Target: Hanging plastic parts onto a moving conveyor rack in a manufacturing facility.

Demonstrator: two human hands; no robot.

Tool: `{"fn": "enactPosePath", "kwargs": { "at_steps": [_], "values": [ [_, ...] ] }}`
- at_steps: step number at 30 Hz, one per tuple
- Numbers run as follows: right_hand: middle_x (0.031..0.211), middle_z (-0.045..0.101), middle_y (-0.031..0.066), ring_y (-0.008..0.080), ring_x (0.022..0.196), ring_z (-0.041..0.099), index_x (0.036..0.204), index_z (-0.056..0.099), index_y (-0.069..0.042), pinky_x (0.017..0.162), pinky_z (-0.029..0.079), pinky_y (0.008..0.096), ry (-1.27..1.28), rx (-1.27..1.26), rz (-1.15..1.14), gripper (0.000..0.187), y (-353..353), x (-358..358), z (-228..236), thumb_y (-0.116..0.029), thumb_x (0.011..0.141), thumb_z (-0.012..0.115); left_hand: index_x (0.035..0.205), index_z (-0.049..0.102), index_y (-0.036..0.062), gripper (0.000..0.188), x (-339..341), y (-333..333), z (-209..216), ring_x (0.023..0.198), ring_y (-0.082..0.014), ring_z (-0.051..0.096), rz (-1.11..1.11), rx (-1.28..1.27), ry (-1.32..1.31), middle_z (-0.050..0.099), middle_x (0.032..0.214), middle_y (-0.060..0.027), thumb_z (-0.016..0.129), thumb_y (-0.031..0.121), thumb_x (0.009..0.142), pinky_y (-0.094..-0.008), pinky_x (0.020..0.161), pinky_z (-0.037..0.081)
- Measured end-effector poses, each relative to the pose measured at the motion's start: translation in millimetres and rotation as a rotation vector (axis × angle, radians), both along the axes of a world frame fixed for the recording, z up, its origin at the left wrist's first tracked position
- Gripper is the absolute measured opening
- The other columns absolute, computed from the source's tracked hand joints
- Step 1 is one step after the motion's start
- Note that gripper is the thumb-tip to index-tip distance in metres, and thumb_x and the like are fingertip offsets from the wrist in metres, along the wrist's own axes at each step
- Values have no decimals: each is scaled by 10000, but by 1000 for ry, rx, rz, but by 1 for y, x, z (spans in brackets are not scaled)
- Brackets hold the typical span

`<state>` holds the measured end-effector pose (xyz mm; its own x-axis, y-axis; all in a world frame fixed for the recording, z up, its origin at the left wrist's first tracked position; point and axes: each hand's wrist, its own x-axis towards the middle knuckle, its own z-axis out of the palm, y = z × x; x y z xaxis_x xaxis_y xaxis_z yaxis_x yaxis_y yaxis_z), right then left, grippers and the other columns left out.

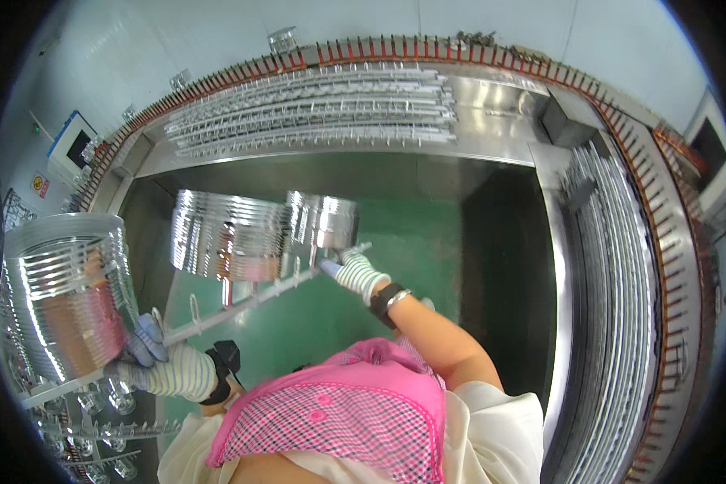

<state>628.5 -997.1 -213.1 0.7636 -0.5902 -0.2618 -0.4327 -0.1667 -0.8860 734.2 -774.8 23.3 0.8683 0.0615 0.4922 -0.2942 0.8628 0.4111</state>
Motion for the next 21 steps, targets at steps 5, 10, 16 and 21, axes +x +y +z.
{"fn": "enactPosePath", "kwargs": {
  "at_steps": [5, 10, 16, 21],
  "values": [
    [844, 597, 188, 323, 839, 562, 955, 564, -5, 739, 439, 357, 138, -550, 510, 357, -127, 33, -30, -308, 841, 415, 605, 353, 110, 332, 9, -128, -17, 458, -103, 270, 65, 14, 103, 246, 510, 20, 505, 295, 835, -245, 508, 329],
    [895, 600, 147, 236, 837, 580, 980, 567, -39, 755, 453, 314, 140, 287, 13, 259, -239, 59, 0, -107, 837, 361, 743, 469, 105, 244, 15, -249, -1, 429, -86, 279, 197, -84, 279, 244, 479, 52, 504, 315, 862, -233, 497, 326],
    [1265, 396, 43, 253, 1203, 245, 1248, 374, -93, 993, 192, 360, 450, 24, 385, 599, -346, 86, 77, -502, 845, 206, 807, 497, 117, 252, 41, -349, -2, 399, -62, 237, 111, -110, 253, 199, 463, 65, 589, 352, 801, -265, 456, 380],
    [1096, 482, 102, 287, 1041, 388, 1281, 322, -89, 975, 230, 453, 359, -190, 339, 506, -394, 109, 46, -327, 838, 261, 867, 514, 93, 269, 66, -405, -2, 400, -51, 236, 299, -41, 227, 219, 481, 67, 588, 343, 802, -237, 423, 364]
  ]
}}
